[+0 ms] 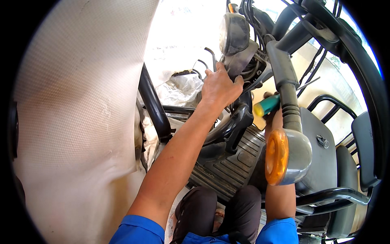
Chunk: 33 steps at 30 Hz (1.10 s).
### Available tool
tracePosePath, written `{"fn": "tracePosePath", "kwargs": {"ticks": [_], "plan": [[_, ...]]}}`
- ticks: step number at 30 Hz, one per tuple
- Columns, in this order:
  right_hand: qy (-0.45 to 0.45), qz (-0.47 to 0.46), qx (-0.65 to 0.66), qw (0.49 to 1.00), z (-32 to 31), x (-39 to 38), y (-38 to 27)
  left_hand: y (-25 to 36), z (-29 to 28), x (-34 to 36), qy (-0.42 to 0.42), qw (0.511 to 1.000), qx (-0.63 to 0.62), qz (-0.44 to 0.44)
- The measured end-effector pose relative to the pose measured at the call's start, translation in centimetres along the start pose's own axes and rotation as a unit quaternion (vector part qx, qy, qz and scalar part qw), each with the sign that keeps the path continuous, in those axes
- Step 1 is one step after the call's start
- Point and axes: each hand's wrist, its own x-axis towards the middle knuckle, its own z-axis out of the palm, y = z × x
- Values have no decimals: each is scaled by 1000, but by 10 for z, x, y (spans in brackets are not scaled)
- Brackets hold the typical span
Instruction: The person uses a screwdriver to tighten screws on the motorcycle's handlebar assembly and headlight area. They repeatedly adjust the handlebars and use the tool to secure components near the front of the vehicle.
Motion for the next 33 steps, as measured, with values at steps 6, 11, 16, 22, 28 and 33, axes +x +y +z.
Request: {"fn": "tracePosePath", "kwargs": {"ticks": [6, 11, 16, 22, 28, 33], "plan": [[-198, 17, 24, 980, 13, -99, 14, -1, 11, -1, -2, 1000, -10, 8], [-351, 173, 47, 919, 40, -134, 4, -3, 8, 3, 13, 1000, -27, 11], [-410, 274, 210, 844, 66, -116, 2, -6, 17, 0, 6, 999, -34, -2], [-408, 202, 275, 847, 108, -85, 7, -11, 35, 12, 112, 983, 144, -2], [-344, 158, 274, 884, 114, -63, 22, -10, 30, 5, 84, 992, 89, 3], [-352, 186, 313, 863, 114, -49, 22, -8, 24, 2, 71, 995, 68, 6]]}}
